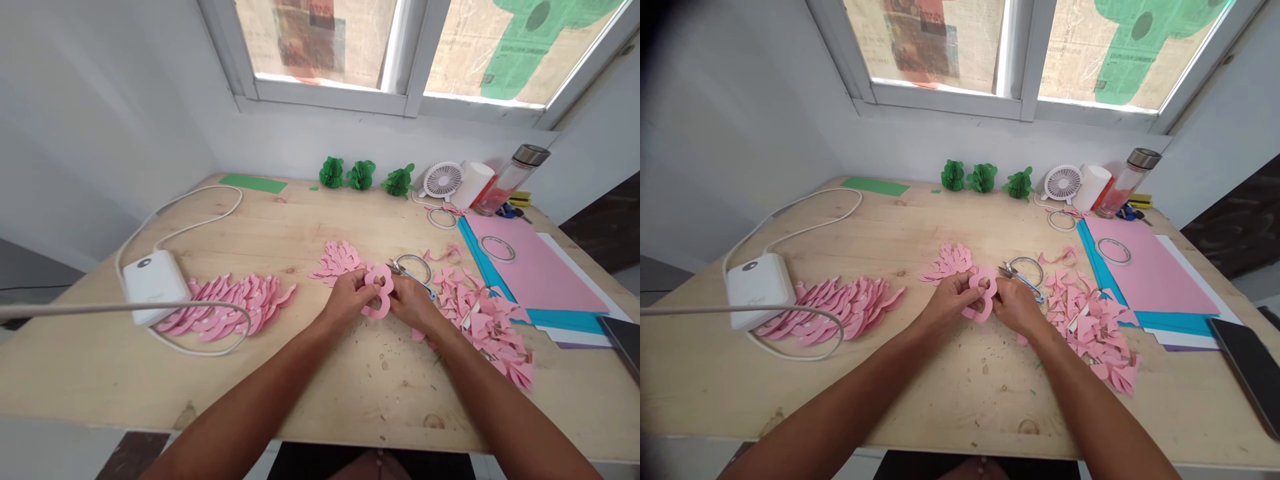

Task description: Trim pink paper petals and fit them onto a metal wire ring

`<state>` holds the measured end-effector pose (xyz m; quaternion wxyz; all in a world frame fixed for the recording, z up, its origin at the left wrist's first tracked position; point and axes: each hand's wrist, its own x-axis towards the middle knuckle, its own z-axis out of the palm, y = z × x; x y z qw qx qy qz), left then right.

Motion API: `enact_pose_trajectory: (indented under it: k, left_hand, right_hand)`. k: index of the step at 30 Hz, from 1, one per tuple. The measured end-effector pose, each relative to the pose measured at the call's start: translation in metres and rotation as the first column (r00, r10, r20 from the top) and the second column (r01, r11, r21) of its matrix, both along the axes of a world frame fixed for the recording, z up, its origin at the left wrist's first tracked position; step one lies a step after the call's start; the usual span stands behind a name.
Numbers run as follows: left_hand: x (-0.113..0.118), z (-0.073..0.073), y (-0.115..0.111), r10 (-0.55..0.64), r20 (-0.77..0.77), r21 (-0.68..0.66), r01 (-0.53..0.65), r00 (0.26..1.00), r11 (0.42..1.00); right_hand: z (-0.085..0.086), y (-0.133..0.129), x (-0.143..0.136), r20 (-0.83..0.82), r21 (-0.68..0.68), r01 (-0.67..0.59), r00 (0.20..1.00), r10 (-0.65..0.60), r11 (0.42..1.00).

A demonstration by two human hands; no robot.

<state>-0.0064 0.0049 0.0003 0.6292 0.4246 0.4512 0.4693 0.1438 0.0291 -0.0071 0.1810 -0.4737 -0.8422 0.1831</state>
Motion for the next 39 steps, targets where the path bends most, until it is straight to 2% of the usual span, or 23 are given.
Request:
enact_pose_trajectory:
  k: [39]
  left_hand:
    - [-0.0001,0.0004,0.0,-0.006,-0.009,-0.013,0.006,1.0,1.0]
  right_hand:
    - [0.0008,-0.0003,-0.0004,-0.001,-0.026,0.007,1.0,-0.007,1.0]
